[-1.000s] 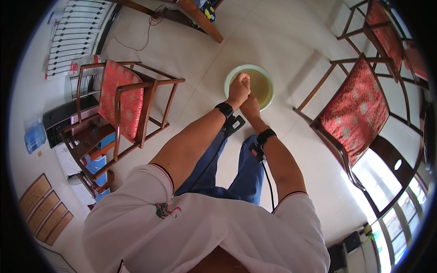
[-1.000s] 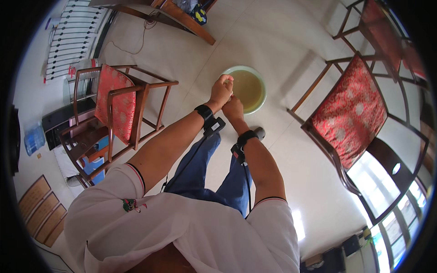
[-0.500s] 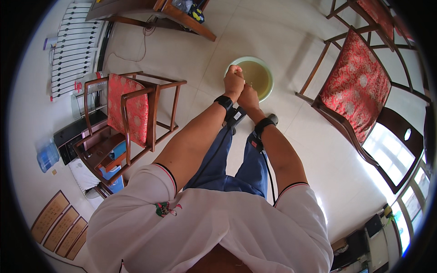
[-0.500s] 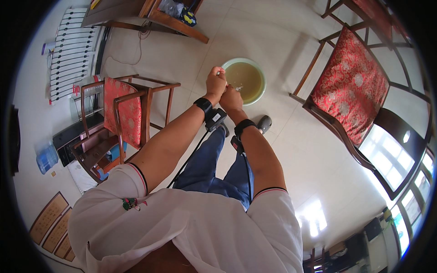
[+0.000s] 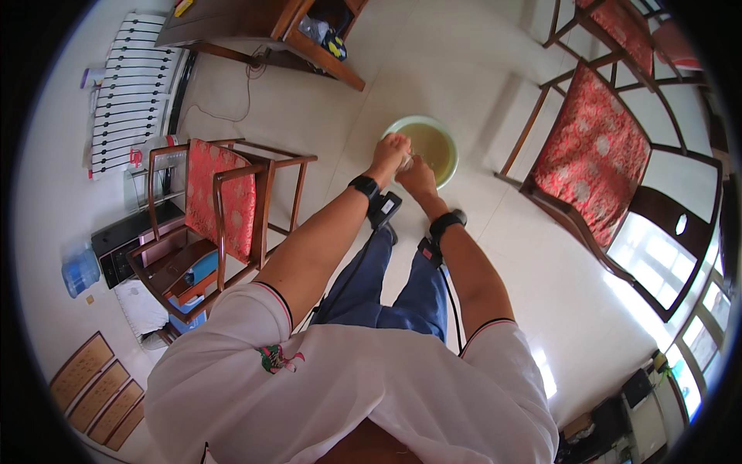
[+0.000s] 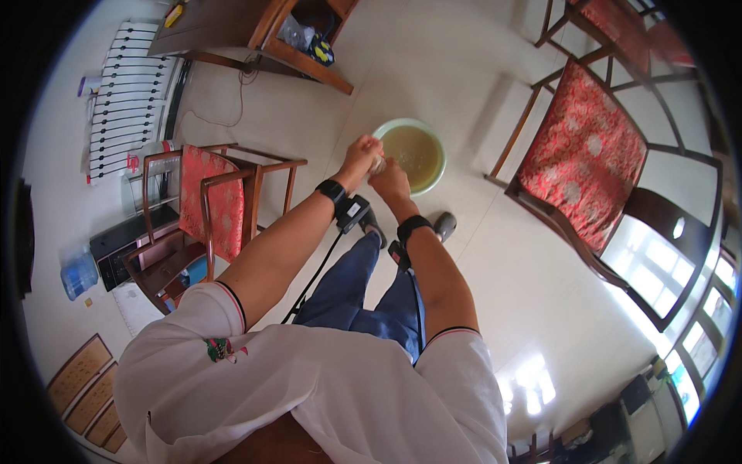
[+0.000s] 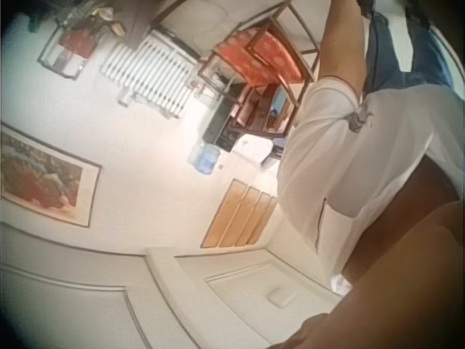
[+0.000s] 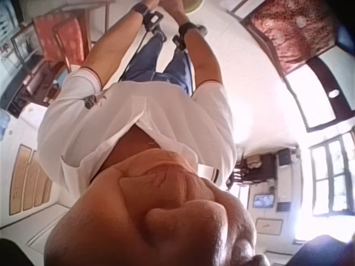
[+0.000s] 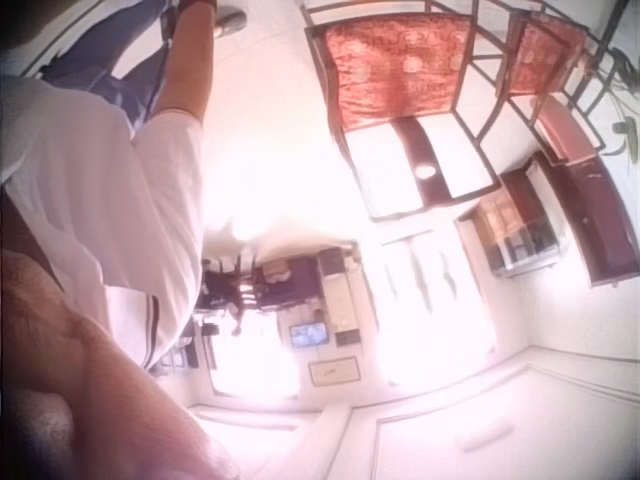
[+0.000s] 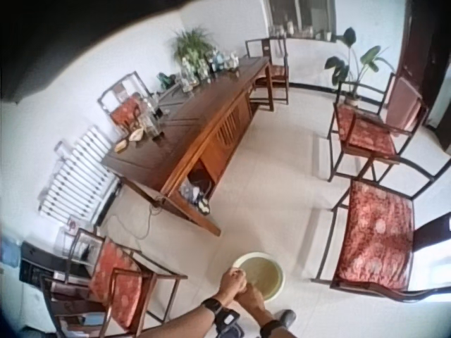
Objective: The person wrings a cloth in a bucket of water and then wipes the wooden frames and legs of several chairs one by one.
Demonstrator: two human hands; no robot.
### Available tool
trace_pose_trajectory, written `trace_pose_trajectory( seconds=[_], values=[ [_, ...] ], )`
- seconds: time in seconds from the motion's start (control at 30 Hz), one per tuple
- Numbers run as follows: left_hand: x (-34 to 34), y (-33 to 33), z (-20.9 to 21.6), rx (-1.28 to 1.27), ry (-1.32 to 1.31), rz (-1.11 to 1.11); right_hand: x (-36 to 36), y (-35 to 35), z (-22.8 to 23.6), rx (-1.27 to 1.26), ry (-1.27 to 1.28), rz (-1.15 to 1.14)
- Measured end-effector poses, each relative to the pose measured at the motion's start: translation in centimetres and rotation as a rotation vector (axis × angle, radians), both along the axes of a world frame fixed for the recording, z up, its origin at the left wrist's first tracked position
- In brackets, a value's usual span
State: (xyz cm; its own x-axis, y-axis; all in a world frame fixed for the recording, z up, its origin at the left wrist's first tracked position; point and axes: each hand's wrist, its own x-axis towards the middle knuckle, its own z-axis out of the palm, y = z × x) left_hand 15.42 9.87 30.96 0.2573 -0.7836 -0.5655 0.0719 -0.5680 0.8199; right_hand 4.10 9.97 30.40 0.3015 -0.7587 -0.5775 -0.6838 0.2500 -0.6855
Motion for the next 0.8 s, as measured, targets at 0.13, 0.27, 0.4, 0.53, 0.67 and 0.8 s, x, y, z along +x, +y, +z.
trace_pose_trajectory(
  seconds=[0.13,0.27,0.4,0.53,0.67,0.8],
  values=[
    [-0.5,1.2,2.5,0.314,0.104,-0.128,-1.5,0.1,1.5,-0.117,0.086,0.061],
    [2.7,2.3,3.7,0.254,0.213,-0.158,-1.5,0.9,2.3,-0.480,-0.159,0.244],
    [4.6,3.8,6.7,0.102,0.223,-0.201,-1.6,-0.9,7.8,-0.121,-0.224,0.270],
    [4.6,3.5,11.3,-0.049,0.497,-0.220,-4.9,-1.3,12.9,0.609,-0.751,-0.131],
    [3.3,3.1,17.0,-0.088,0.594,-0.226,-7.2,-1.5,15.9,0.634,-0.884,-0.212],
    [0.4,3.1,19.6,-0.153,0.661,-0.181,-8.9,-1.7,18.4,0.375,-0.904,-0.283]
  ],
)
